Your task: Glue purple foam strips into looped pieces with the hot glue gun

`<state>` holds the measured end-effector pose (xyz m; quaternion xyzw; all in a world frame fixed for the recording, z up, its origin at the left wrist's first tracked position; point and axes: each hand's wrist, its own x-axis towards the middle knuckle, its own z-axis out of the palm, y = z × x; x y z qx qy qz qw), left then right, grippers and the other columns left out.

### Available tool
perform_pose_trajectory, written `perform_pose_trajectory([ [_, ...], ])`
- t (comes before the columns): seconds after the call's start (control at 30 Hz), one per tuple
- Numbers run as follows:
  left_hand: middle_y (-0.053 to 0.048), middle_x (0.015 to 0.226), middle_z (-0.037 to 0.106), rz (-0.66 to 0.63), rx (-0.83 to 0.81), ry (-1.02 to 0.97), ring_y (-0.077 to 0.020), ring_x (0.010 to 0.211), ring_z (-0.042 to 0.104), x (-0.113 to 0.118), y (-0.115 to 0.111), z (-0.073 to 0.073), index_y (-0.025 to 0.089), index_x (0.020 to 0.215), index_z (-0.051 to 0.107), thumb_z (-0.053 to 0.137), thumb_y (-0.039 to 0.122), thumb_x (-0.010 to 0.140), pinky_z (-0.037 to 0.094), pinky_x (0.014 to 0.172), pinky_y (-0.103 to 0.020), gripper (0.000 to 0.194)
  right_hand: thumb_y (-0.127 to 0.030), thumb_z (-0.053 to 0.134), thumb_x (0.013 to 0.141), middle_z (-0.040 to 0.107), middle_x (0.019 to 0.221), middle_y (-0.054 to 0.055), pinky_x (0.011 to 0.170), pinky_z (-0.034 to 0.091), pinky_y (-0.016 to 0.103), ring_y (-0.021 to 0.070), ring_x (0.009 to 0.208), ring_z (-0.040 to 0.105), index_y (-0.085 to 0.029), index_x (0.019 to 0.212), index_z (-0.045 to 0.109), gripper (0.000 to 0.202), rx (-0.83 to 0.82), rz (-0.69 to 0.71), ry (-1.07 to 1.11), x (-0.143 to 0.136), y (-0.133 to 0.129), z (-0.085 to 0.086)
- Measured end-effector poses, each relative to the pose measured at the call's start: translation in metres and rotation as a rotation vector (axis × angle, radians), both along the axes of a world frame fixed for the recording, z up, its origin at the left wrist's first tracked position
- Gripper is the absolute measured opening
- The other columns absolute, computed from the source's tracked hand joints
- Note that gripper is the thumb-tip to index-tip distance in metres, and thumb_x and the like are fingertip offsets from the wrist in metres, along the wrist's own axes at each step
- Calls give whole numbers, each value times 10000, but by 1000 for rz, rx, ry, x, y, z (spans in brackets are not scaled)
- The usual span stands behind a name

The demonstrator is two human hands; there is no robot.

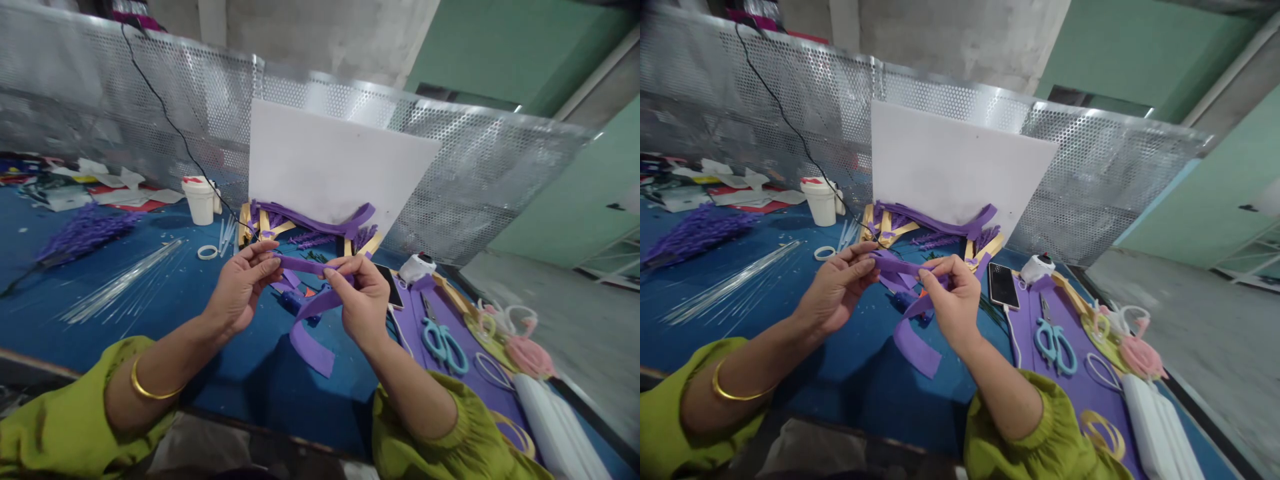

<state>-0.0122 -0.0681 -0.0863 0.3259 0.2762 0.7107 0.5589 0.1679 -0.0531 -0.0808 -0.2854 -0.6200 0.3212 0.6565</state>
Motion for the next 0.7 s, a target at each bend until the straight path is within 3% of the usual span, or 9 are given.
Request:
perform_pose_trajectory([
  [0.13, -10, 814, 715, -5, 62, 113, -97, 680, 656, -1, -2, 2, 152, 996, 761, 875, 201, 683, 564, 673, -205, 337, -150, 737, 788, 695, 772, -13, 641, 487, 270, 128, 682, 627, -211, 666, 569, 217, 38, -36, -36, -1, -2, 2],
  [0.4, -34, 773, 745, 15, 76, 333, -137, 717, 657, -1, -4, -1, 187, 823, 813, 876, 280, 690, 533, 657, -224, 174, -150, 727, 799, 689, 779, -8, 633, 469, 272, 132, 697, 615, -215, 674, 563, 216, 81, -54, -122, 0, -2, 1],
  [0.53, -45, 746, 750, 50, 53, 271, -143, 709, 671, -1, -3, -4, 178, 767, 816, 857, 288, 714, 539, 669, -229, 129, -150, 728, 797, 688, 774, -10, 648, 478, 276, 134, 699, 621, -215, 674, 565, 215, 83, -54, -114, 0, -2, 0],
  [0.7, -49, 785, 766, -68, -46, 41, -154, 755, 706, 3, -3, -6, 159, 779, 804, 882, 300, 674, 560, 670, -218, 193, -167, 743, 787, 697, 762, -12, 628, 476, 282, 140, 672, 638, -215, 672, 568, 214, 18, -35, -34, -3, -3, -2],
])
